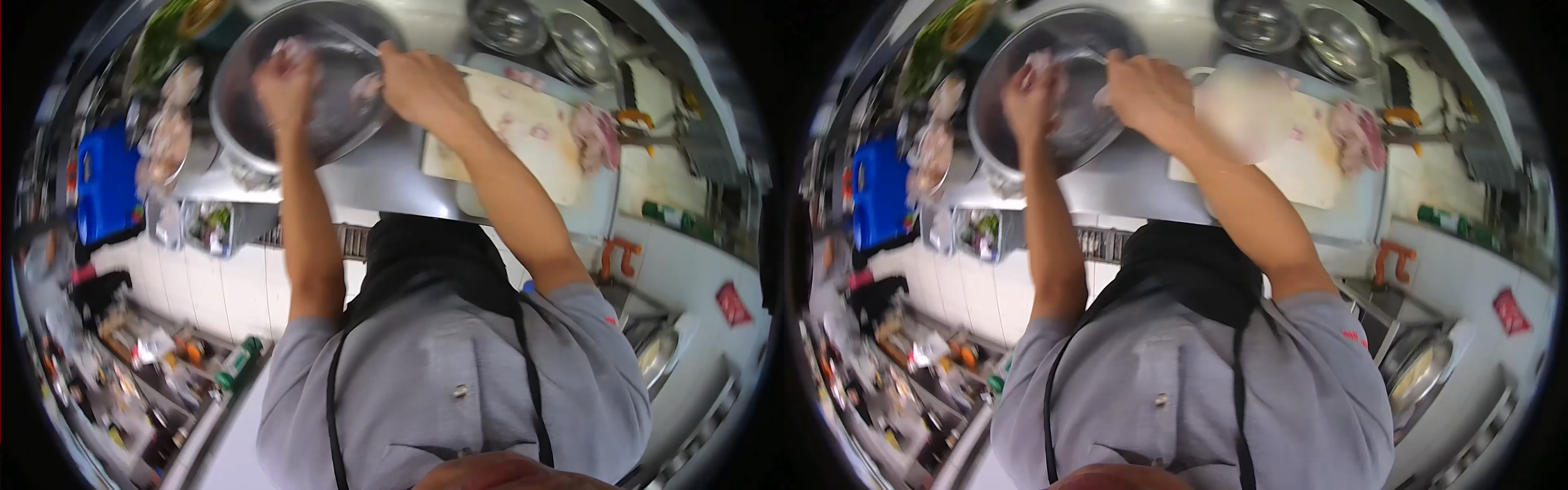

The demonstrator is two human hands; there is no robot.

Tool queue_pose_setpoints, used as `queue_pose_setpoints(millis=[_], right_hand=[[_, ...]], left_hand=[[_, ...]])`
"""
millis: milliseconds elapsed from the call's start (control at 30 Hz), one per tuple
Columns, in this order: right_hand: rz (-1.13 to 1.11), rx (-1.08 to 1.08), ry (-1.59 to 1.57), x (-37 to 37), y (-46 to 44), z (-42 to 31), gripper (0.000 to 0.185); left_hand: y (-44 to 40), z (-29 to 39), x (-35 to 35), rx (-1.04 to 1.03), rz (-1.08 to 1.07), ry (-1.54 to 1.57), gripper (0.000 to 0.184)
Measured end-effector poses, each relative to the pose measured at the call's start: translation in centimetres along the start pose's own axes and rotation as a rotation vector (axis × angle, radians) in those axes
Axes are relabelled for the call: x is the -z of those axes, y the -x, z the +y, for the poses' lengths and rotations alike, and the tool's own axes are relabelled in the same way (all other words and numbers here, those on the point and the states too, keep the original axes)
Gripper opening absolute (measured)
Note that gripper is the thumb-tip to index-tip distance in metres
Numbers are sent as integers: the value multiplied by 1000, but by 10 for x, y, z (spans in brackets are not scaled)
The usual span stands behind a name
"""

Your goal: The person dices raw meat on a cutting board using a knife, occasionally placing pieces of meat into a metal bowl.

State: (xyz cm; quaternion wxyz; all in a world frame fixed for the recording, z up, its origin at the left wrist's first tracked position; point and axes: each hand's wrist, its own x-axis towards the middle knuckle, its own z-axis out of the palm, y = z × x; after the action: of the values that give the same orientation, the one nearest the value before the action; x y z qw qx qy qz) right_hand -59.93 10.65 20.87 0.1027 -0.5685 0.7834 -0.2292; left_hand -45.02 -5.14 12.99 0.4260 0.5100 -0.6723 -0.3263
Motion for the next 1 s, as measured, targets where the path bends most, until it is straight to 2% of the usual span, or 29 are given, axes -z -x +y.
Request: queue_pose_setpoints(millis=[33,67,100,133,200,267,300,333,367,400,467,533,600,667,733,800,867,900,967,1000], right_hand=[[-23,-23,44,4,5,4,22],[-49,-41,82,11,10,12,25],[-129,-126,134,22,20,16,26],[-118,-160,136,27,35,27,26],[-40,-236,37,37,79,61,28],[65,-323,-45,45,140,98,28],[42,-442,-89,53,171,115,28],[72,-500,-114,58,206,134,26],[97,-553,-137,60,235,153,24],[98,-550,-140,63,255,168,24],[19,-719,150,67,284,190,19],[21,-780,195,76,276,198,18],[14,-837,250,79,276,201,17],[35,-863,215,71,282,204,16],[-7,-873,187,68,286,202,16],[-30,-868,168,59,289,204,15],[-32,-858,188,55,283,207,16],[-30,-844,210,55,278,209,16],[-34,-807,218,55,266,213,16],[-43,-775,228,48,261,210,17]], left_hand=[[-12,-18,15,-222,-51,-301,53],[-37,-61,23,-353,-53,-471,51],[-12,-7,32,-412,55,-364,49],[-12,3,27,-381,184,-432,42],[11,68,8,-426,196,-211,31],[38,106,-34,-638,-36,-18,23],[57,120,-62,-574,-209,98,18],[72,129,-89,-427,-501,64,16],[83,121,-127,-445,-698,24,17],[97,92,-183,-594,-690,-9,24],[129,100,-236,-682,-727,-245,33],[149,107,-284,-675,-717,-336,37],[160,116,-313,-658,-701,-419,41],[168,115,-332,-706,-568,-542,41],[166,110,-350,-741,-643,-488,38],[163,104,-347,-774,-721,-442,35],[156,102,-335,-908,-667,-230,32],[155,106,-317,-908,-667,-241,32],[159,105,-268,-868,-1049,-363,36],[161,97,-241,-866,-1055,-391,36]])
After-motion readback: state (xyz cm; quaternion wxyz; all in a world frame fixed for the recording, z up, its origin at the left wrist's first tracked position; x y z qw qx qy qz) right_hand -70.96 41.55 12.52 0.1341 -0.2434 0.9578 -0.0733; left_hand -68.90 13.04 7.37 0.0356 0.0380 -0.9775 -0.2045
